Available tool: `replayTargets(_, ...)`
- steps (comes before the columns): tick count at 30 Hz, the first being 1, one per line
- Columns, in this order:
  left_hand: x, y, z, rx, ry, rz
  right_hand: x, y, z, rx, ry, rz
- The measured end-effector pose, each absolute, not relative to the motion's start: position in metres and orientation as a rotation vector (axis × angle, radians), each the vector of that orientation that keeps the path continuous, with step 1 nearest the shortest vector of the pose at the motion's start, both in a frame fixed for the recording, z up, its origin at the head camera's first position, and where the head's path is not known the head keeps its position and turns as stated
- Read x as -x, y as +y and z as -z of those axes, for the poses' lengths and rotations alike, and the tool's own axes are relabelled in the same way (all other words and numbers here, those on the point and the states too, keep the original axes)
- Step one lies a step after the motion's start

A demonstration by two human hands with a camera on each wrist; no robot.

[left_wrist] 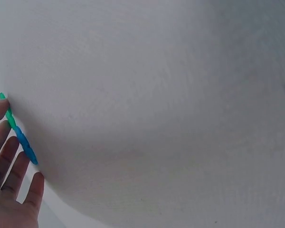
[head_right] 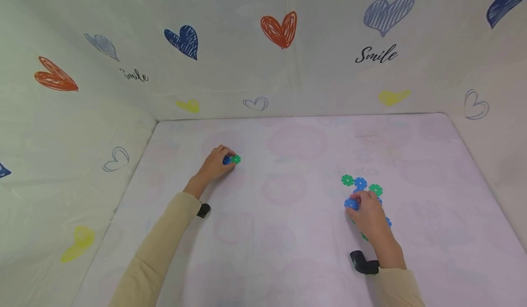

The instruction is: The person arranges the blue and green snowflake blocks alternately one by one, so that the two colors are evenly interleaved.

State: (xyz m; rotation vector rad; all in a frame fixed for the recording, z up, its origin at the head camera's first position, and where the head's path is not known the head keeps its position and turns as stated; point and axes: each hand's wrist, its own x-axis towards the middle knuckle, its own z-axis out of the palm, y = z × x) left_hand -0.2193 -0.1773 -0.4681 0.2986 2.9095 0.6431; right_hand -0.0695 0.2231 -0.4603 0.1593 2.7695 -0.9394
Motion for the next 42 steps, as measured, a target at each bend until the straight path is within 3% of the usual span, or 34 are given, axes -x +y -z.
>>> replayTargets(16,0.219,-0.178,0.469,-0.320,2.912,-0.672,0.083,0.214,0.455,-0.010,2.839,1.109)
replayTargets(42,0.219,-0.179,0.470,-0.317,2.907,-0.666,0.156,0.108,0.465,0.047,2.548,1.500)
